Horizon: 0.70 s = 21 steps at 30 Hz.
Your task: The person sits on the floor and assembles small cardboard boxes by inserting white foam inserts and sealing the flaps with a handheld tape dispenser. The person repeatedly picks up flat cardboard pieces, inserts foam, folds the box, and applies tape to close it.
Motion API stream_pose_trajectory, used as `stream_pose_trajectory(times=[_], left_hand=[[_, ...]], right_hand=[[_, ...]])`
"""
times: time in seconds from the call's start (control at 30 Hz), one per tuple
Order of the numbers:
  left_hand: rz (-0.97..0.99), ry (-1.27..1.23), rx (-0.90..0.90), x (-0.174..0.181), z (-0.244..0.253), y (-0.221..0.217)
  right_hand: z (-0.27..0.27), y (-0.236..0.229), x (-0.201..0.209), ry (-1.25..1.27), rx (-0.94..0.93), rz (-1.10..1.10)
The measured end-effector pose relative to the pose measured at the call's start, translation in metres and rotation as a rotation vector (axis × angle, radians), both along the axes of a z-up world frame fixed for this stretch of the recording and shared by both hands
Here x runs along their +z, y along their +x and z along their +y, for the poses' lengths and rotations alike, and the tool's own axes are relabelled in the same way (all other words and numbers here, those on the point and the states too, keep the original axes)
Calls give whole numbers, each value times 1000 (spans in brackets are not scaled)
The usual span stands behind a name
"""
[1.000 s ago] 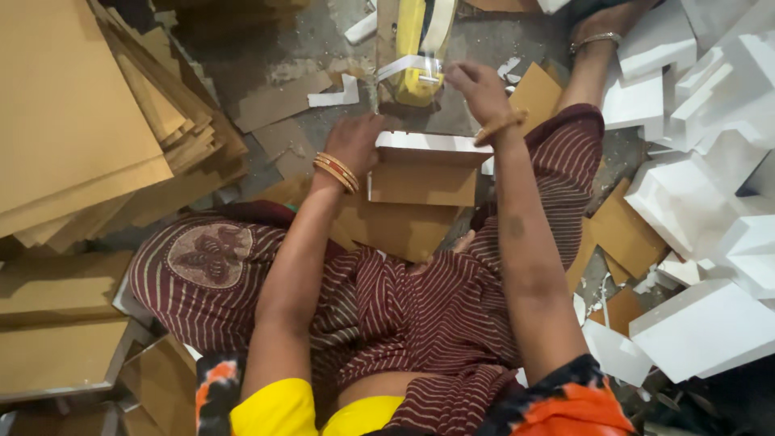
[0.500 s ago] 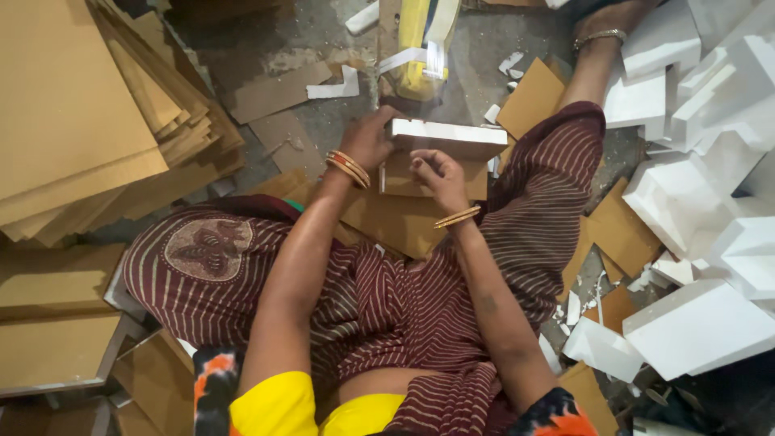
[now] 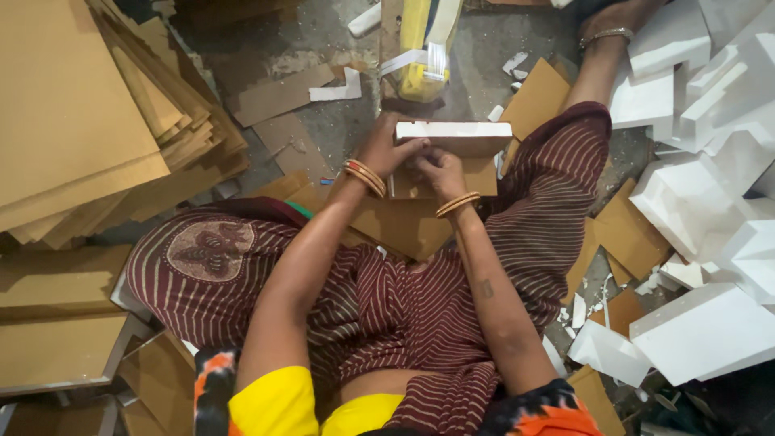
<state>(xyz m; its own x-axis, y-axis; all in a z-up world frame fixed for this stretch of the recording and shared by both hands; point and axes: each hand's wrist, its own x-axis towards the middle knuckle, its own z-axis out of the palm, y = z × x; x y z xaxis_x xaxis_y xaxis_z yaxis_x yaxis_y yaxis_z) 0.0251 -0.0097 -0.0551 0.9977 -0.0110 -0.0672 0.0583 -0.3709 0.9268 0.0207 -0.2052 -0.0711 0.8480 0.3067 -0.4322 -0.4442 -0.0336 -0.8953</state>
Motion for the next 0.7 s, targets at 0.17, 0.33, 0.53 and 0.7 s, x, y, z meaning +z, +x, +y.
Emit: stream_pose_trajectory(times=[0.17, 0.33, 0.53, 0.7], left_hand=[[-39, 183, -31, -1, -1, 1], [-245, 285, -29, -38, 2, 2], [-20, 357, -145, -40, 13, 2], [-271, 397, -136, -17, 21, -7]], right_hand=[[2, 1, 53, -322, 295, -109], [2, 12, 116, -785, 133, -562], [18, 79, 101, -384, 146, -510], [17, 102, 49, -736, 334, -343]])
